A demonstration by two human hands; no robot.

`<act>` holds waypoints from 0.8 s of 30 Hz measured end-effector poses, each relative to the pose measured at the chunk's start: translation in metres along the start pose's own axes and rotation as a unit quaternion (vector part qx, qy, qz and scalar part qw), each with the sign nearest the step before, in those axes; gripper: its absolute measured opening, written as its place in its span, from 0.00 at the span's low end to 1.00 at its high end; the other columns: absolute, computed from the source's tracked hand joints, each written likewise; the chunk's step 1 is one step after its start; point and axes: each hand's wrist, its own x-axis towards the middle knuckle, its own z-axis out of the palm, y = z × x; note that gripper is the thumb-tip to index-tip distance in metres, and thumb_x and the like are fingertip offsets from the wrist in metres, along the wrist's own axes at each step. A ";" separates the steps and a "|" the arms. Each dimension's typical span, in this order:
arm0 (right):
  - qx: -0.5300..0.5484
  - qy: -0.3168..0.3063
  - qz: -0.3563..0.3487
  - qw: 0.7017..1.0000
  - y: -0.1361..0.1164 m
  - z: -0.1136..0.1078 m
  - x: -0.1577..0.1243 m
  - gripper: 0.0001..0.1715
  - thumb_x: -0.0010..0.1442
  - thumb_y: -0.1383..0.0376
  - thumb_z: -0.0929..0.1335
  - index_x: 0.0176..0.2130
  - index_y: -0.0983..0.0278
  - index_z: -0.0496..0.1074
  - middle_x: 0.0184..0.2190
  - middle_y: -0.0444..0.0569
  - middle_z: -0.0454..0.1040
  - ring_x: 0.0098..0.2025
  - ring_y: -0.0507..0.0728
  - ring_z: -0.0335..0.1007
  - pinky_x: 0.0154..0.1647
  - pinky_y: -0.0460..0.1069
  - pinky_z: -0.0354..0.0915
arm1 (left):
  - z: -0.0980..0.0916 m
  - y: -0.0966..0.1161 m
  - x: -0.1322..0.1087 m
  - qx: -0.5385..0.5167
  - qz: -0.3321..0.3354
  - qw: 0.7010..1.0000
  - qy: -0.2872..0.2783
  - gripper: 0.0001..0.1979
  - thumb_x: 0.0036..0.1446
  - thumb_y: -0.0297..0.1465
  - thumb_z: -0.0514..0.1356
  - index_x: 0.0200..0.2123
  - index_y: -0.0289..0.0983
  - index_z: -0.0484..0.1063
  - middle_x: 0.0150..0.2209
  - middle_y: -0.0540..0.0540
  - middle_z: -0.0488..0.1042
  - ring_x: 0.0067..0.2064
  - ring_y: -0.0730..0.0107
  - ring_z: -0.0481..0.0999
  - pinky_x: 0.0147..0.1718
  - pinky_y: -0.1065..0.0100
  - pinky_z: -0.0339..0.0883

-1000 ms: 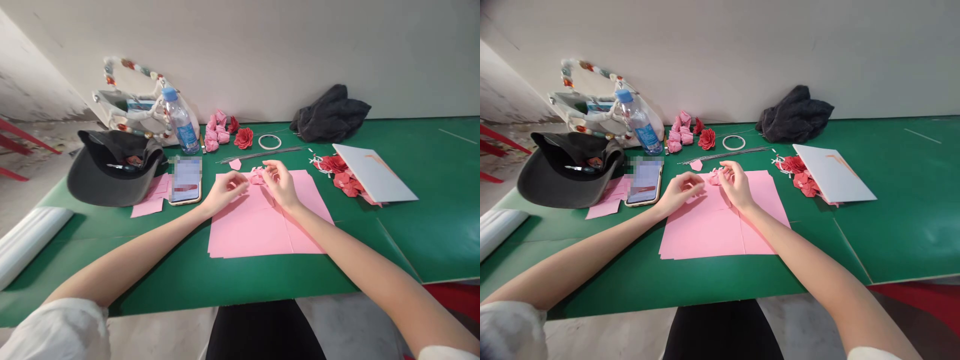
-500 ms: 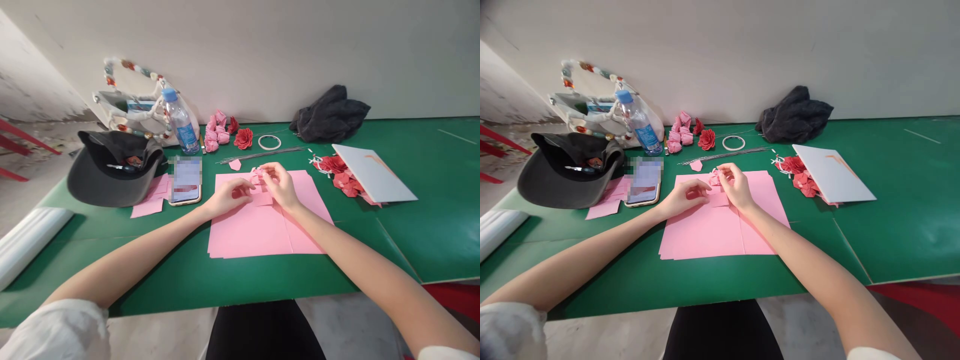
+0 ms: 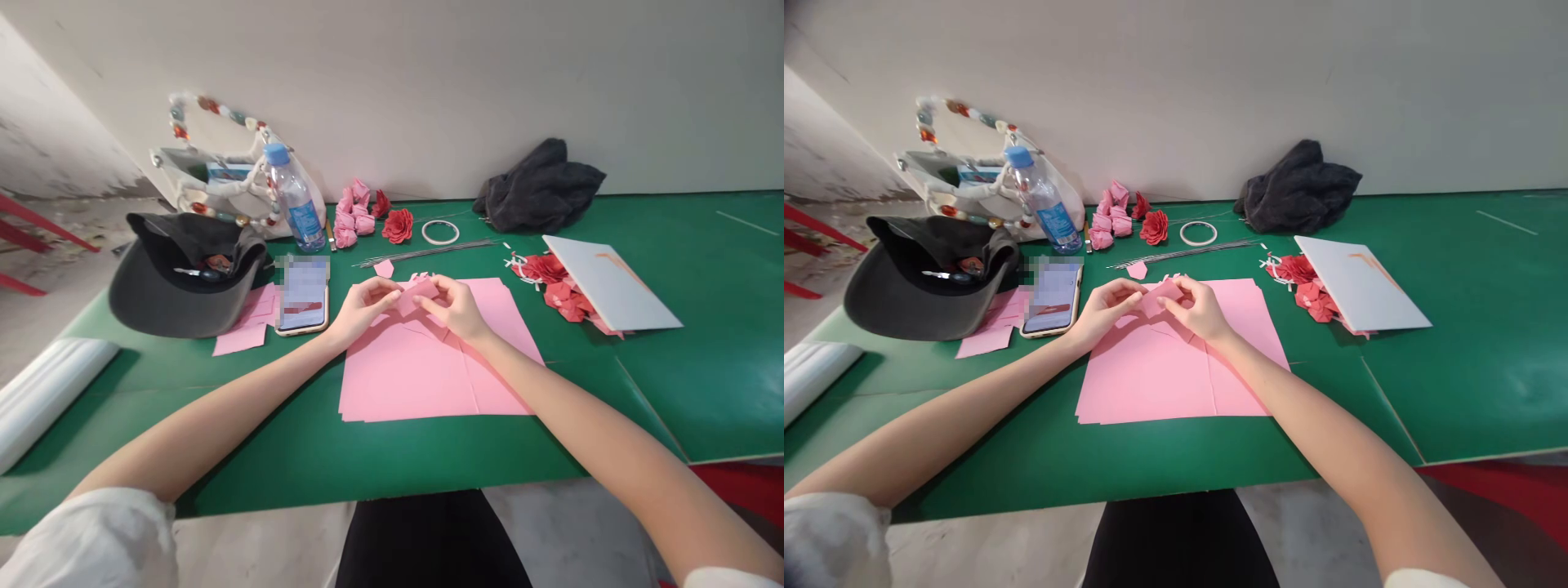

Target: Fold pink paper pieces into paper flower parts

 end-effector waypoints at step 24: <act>-0.046 -0.080 -0.032 0.995 -0.004 0.002 -0.002 0.12 0.56 0.55 0.71 0.32 0.62 0.74 0.33 0.48 0.76 0.39 0.59 0.72 0.46 0.57 0.66 | 0.003 -0.003 -0.002 0.122 -0.006 0.989 -0.086 0.19 0.51 0.44 0.66 0.31 0.33 0.72 0.27 0.47 0.74 0.26 0.74 0.73 0.23 0.74 0.63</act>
